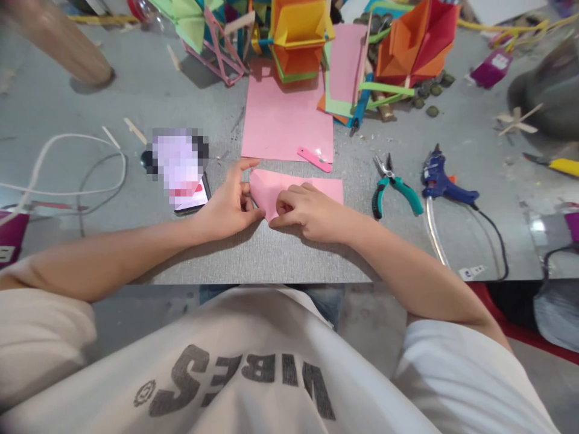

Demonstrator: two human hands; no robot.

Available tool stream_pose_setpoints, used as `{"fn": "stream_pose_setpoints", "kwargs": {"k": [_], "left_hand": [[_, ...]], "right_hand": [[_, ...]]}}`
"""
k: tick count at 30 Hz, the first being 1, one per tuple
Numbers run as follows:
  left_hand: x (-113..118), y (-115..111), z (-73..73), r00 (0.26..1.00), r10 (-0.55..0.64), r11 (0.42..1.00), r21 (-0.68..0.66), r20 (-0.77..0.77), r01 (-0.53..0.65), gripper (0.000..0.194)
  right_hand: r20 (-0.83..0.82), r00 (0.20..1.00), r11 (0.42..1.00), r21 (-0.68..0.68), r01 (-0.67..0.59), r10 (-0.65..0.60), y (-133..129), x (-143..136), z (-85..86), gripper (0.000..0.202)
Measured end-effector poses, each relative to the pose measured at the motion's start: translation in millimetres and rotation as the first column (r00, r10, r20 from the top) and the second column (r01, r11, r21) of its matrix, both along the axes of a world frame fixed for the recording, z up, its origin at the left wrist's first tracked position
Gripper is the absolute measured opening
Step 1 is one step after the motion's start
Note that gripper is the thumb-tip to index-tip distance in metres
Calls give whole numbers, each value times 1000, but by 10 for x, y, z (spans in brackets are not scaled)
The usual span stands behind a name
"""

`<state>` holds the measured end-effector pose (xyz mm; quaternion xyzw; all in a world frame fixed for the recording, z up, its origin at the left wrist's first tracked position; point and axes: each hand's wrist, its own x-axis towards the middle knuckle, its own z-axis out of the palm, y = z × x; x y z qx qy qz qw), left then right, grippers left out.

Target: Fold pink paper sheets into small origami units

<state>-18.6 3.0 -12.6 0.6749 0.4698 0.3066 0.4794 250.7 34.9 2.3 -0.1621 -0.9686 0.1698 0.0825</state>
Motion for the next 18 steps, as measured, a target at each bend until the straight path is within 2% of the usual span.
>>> {"fn": "stream_pose_setpoints", "kwargs": {"k": [6, 10, 14, 18], "left_hand": [[-27, 56, 22, 998, -20, 999, 32, -58, 22, 98], [-41, 41, -7, 999, -29, 998, 49, -41, 31, 99], [-45, -7, -39, 997, -80, 995, 61, -2, 80, 101], [-57, 7, -131, 971, -225, 962, 178, 79, 208, 105]], "right_hand": [[49, 998, 999, 24, 34, -35, -54, -44, 3, 53], [73, 997, 999, -6, 34, -34, -66, -45, 32, 55], [82, 996, 985, -164, 60, -47, -29, 6, 118, 54], [113, 992, 951, -298, 84, -53, 19, 60, 217, 51]]}}
